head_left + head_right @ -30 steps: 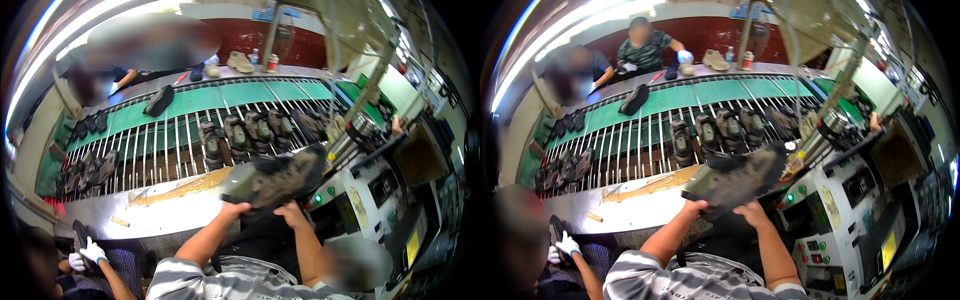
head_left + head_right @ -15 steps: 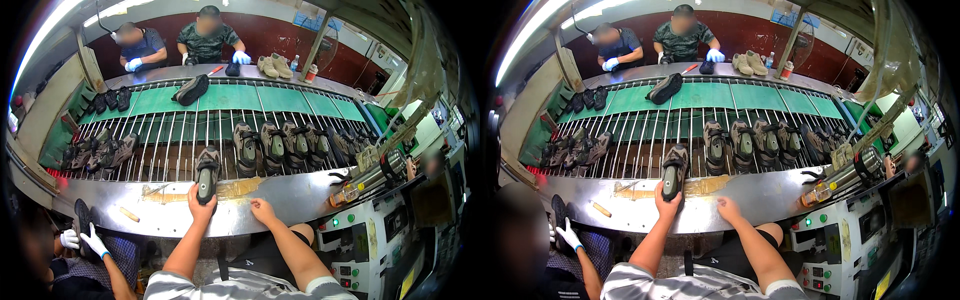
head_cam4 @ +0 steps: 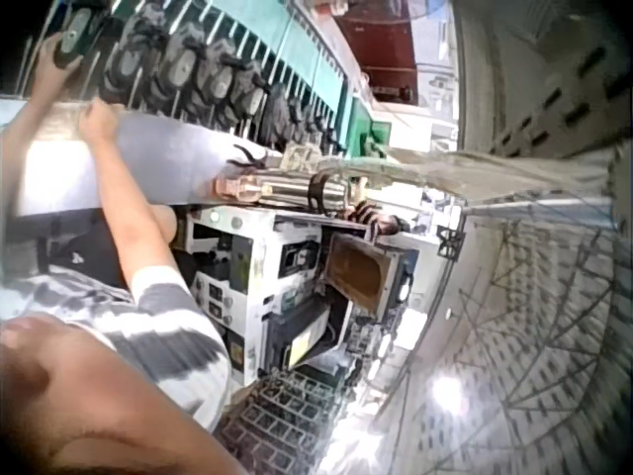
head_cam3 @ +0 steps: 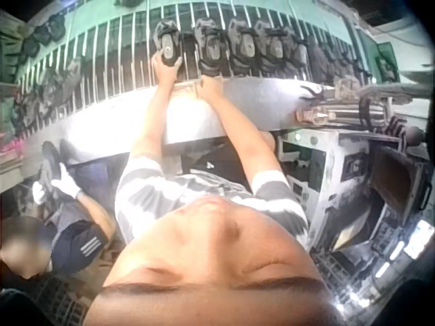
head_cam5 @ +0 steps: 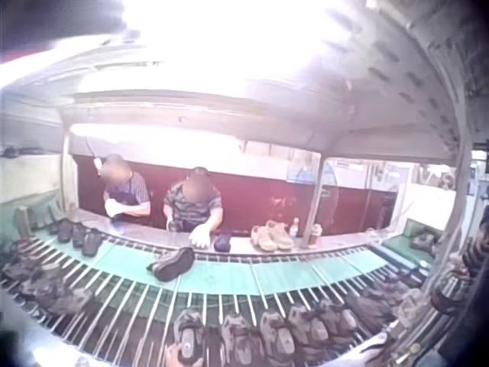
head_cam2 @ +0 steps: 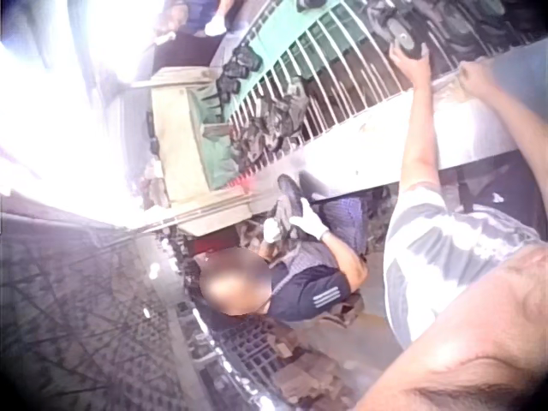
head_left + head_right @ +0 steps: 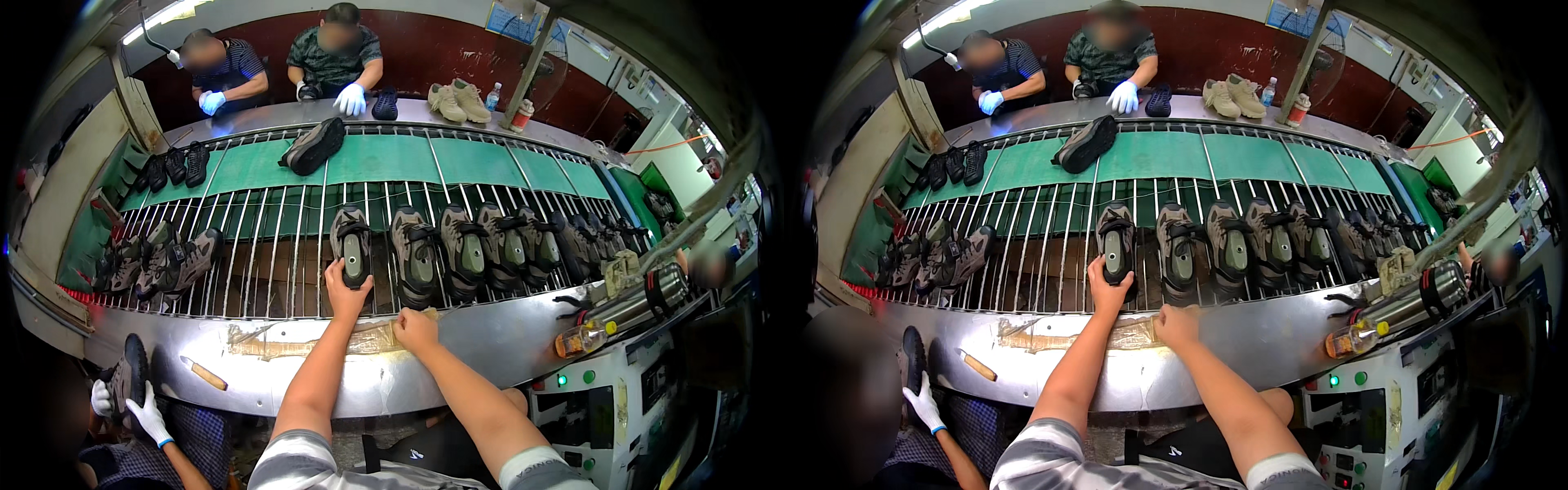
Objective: The person picks up partially assembled shoes from a conveyor belt, places them into a dual-chamber sole pressing machine, activates the press, and then places the pressed shoes back onto the conveyor.
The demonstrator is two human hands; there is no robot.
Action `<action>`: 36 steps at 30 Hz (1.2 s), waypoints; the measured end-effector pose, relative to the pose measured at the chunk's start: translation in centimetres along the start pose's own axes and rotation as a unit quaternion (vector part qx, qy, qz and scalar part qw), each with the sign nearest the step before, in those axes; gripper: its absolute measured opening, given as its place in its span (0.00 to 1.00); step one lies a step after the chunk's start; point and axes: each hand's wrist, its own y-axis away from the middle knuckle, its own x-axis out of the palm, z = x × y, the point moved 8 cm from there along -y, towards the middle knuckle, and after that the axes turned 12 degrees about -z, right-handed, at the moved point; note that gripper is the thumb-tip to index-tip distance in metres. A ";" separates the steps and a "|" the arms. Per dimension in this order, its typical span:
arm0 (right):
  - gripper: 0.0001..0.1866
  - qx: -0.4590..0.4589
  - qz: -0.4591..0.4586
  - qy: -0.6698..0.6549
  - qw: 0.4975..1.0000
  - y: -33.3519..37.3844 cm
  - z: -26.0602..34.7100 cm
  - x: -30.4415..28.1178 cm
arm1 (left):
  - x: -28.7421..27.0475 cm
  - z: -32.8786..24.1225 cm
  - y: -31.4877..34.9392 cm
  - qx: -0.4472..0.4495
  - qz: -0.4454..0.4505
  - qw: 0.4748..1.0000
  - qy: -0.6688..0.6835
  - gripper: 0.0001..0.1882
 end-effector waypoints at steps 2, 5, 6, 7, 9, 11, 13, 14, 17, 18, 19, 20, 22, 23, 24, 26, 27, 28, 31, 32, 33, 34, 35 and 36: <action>0.06 -0.009 -0.030 -0.016 0.999 -0.1 1.0 0.0 | -0.4 0.3 -0.6 -0.002 0.016 1.000 0.004 0.35; 0.06 -0.002 -0.049 0.012 0.999 -0.3 1.5 0.1 | -0.4 0.5 -1.3 0.021 0.020 1.000 0.006 0.35; 0.07 -0.001 -0.045 0.013 0.999 -0.3 1.4 0.2 | -0.2 0.4 -1.4 0.021 0.017 1.000 0.012 0.35; 0.07 -0.001 -0.042 0.014 0.999 -0.4 1.3 0.3 | -0.2 0.3 -1.3 0.027 0.013 1.000 0.010 0.35; 0.07 -0.004 -0.040 0.017 0.999 -0.4 1.3 0.5 | 0.1 0.4 -0.9 0.026 0.015 0.999 -0.009 0.35; 0.07 -0.007 -0.045 0.020 0.999 -0.5 1.4 0.5 | 0.1 0.1 -1.1 0.021 0.011 1.000 -0.003 0.35; 0.07 -0.012 -0.054 0.016 0.998 -0.5 1.5 0.3 | 0.2 0.0 -1.0 0.018 0.008 1.000 -0.002 0.35; 0.07 -0.016 -0.061 0.012 0.998 -0.6 1.7 0.2 | 0.2 -0.1 -1.2 0.021 0.005 1.000 -0.004 0.35; 0.07 -0.004 -0.062 0.018 0.998 -0.6 1.7 0.2 | 0.2 0.0 -1.3 0.029 0.001 1.000 -0.006 0.36; 0.07 0.012 -0.044 0.018 0.999 -0.6 1.5 0.6 | 0.3 -0.1 -1.4 0.034 -0.001 0.999 -0.007 0.36; 0.08 0.027 -0.026 0.019 0.999 -0.6 1.2 0.9 | 0.3 -0.2 -1.4 0.038 -0.002 0.999 -0.007 0.36; 0.09 0.042 -0.006 0.020 0.999 -0.4 1.2 1.1 | 0.2 -0.2 -1.4 0.039 0.000 0.999 -0.011 0.37; 0.09 0.042 -0.002 0.018 0.999 -0.5 1.4 1.2 | 0.0 0.0 -1.5 0.040 0.008 0.999 -0.008 0.37; 0.08 0.042 0.001 0.015 0.999 -0.5 1.5 1.3 | -0.2 0.1 -1.5 0.041 0.010 0.999 -0.009 0.37; 0.08 0.035 -0.013 0.014 0.999 -0.5 1.7 1.1 | -0.3 0.6 -1.6 0.030 0.040 0.999 -0.010 0.39; 0.07 0.021 -0.042 0.011 0.999 -0.4 1.9 0.8 | -1.9 0.3 -3.0 0.083 0.134 0.987 0.012 0.40; 0.07 0.038 -0.017 0.016 0.999 -0.3 1.3 1.0 | -2.7 -0.2 -4.4 0.112 0.183 0.976 0.028 0.40; 0.08 0.049 0.006 0.019 0.999 -0.4 1.1 1.2 | -4.1 -0.8 -6.6 0.233 0.216 0.945 -0.074 0.44; 0.10 0.075 0.050 0.023 0.996 -0.7 1.0 1.7 | -12.4 4.6 -16.5 0.207 0.057 0.904 -0.369 0.51; 0.10 0.071 0.044 0.032 0.996 -0.5 0.9 1.7 | -14.4 5.6 -19.0 0.178 0.075 0.856 -0.480 0.56; 0.10 0.063 0.039 0.037 0.997 -0.3 1.0 1.9 | -16.9 7.5 -21.0 0.125 0.102 0.798 -0.581 0.61; 0.09 0.049 0.019 0.028 0.998 -0.1 1.4 1.8 | -19.3 10.6 -22.4 0.055 0.144 0.731 -0.664 0.64; 0.08 0.037 -0.007 0.021 0.999 -0.2 1.6 1.6 | -19.9 11.6 -23.2 0.022 0.186 0.709 -0.679 0.65; 0.07 0.024 -0.035 0.015 0.999 -0.5 1.7 1.1 | -20.5 12.1 -24.0 -0.036 0.212 0.692 -0.689 0.64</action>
